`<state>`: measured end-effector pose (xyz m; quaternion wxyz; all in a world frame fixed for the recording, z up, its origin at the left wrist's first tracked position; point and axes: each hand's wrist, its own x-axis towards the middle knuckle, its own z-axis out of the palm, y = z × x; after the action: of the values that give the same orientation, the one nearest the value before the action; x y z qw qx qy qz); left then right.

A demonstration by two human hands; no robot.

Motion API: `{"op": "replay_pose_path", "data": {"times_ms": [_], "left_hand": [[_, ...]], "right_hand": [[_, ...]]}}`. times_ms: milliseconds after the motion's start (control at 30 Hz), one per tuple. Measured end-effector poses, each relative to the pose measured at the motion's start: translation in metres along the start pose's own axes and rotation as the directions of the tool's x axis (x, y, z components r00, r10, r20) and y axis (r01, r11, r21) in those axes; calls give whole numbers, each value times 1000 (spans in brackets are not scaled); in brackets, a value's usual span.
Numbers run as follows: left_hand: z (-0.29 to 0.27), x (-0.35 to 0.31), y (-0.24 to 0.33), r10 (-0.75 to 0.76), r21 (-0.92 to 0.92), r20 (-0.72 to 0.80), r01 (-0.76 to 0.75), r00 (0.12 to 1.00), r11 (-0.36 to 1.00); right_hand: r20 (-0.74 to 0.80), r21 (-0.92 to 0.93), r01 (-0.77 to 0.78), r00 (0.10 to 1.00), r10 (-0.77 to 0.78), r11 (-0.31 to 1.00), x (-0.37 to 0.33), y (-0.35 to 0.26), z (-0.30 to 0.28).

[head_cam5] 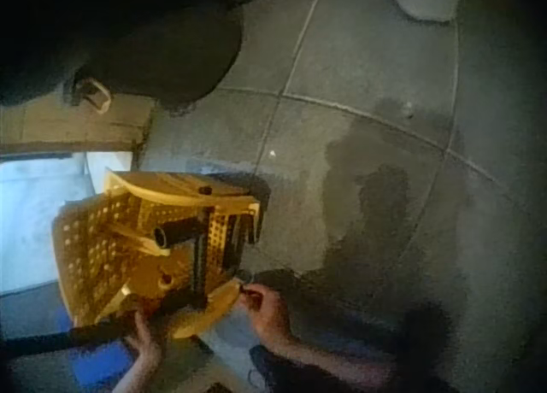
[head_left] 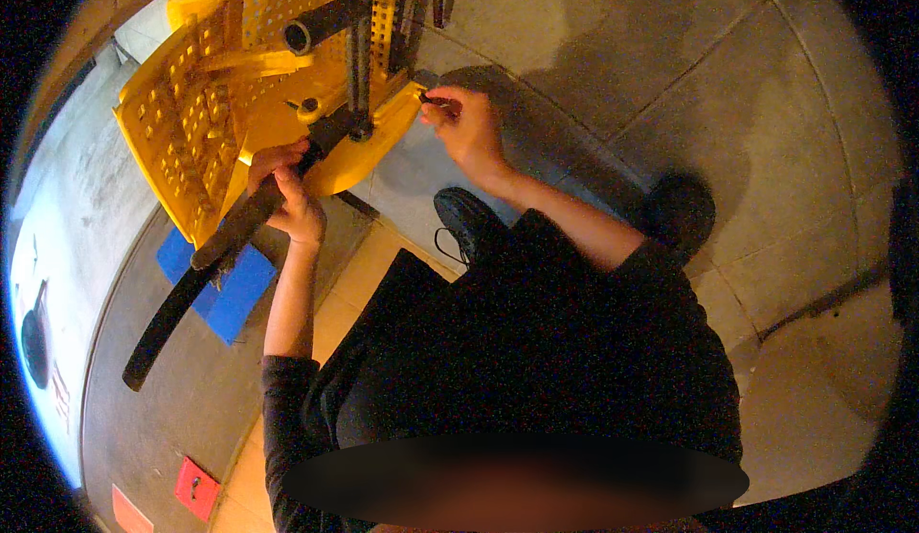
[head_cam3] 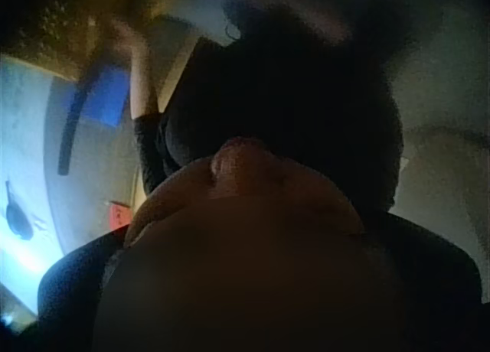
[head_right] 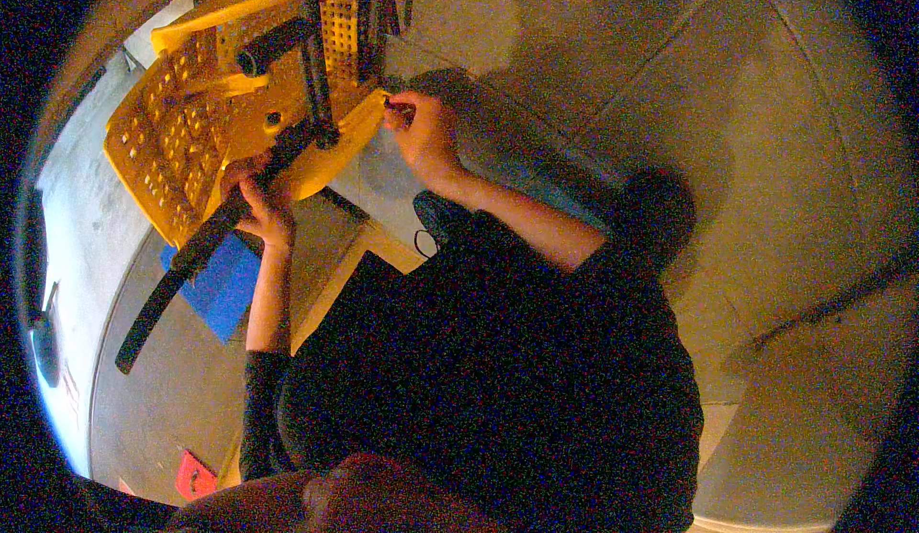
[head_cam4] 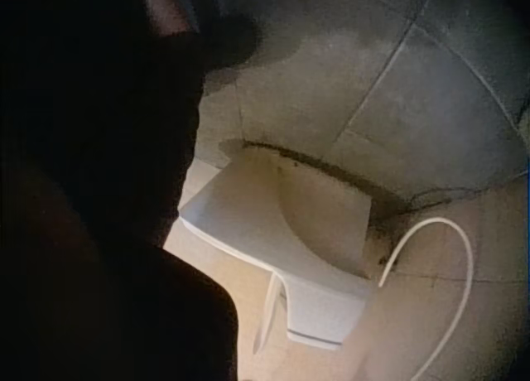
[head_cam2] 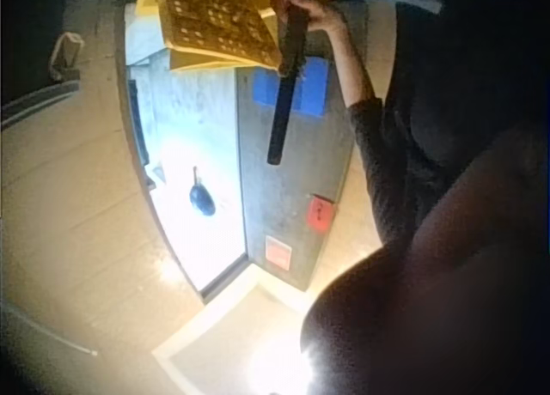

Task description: The person assembles a yellow mop bucket by inserting the wringer mechanism into the bucket, attaching the handle, and securing the wringer basket. They repeatedly adjust and tighten components to ensure the parts are properly fitted.

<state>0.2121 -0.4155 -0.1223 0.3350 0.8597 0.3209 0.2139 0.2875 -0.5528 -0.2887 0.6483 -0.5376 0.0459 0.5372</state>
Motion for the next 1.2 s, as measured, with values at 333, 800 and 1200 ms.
{"op": "replay_pose_path", "data": {"times_ms": [333,800,1200], "left_hand": [[-3,-3,-1,-84,12,-21,84,996,996],[1,1,9,-71,53,13,70,997,996],[-3,2,1,-54,-30,43,55,998,998]], "right_hand": [[188,-517,266,963,-195,814,17,-45,-6],[173,-387,572,816,-552,724,30,-28,-11],[217,252,65,968,-122,966,54,6,-35]]}}
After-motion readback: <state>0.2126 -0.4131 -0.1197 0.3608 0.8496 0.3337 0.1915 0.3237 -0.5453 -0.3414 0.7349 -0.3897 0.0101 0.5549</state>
